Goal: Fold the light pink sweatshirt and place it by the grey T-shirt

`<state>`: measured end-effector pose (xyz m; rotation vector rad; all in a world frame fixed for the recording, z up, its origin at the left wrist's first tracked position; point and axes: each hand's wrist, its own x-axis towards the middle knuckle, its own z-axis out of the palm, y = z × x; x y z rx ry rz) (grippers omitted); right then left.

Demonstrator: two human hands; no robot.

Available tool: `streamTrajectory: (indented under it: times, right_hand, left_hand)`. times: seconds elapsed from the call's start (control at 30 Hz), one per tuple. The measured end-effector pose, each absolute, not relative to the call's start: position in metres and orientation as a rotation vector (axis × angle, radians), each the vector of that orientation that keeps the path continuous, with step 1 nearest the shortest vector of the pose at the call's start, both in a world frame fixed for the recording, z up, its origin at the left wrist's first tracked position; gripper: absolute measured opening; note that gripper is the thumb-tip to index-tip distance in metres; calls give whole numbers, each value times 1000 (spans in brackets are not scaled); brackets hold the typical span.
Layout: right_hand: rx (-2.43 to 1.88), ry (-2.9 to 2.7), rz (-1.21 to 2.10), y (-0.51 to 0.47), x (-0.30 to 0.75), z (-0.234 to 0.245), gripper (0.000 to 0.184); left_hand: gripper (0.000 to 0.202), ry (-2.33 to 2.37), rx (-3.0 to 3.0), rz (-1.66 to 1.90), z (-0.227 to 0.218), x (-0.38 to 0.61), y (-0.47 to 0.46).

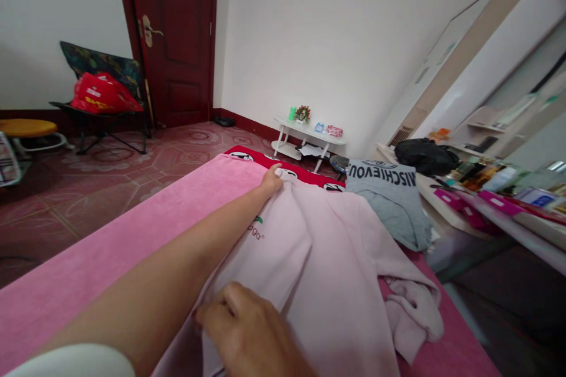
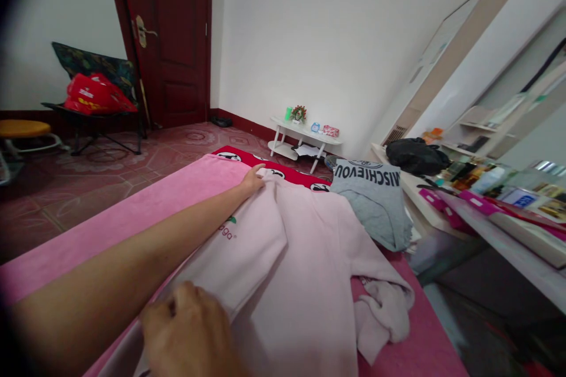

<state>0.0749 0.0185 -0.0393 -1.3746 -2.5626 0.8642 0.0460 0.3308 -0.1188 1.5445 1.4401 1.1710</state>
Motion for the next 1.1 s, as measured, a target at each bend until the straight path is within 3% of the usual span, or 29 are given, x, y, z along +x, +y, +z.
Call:
streamTrajectory:
  times: [0.17,0.37,0.47,0.5,0.57,0.63,0.67,1.03,1.1]
  right_hand:
    - [-1867,-2300,808,9,49,-89,18]
    - [-1182,-2505,874,18,73,-73,18]
    - [-1366,-2279,631,31,87,-58,19]
    - [-1463,-2229,530,35,90,-60,23]
    - [-1608,-2214,421,42,94,-72,48]
    - [-1694,-2272,439,46,96,-88,74]
    - [-1709,-2311,472,47,97,-95,79]
    - [-1510,-2432,470,39,120,-86,76]
    - [-1385,-2409,523,35,131,-81,65]
  left_hand:
    - [66,1568,1707,1120,-131,35,340]
    - [47,1649,2027,1003,-110,41,326]
    - [44,1578,2175,914,-107,52,307]
    - [43,1533,2217,863,-109,54,301]
    - [43,1429,2286,731,-117,55,289]
    - [52,1337,2329,591,-125,52,281]
    - [56,1305,2339,531,-128,51,278]
    - [67,1312,2295,396,-123,33,210]
    - [66,1293,2309,379,-124,22,187]
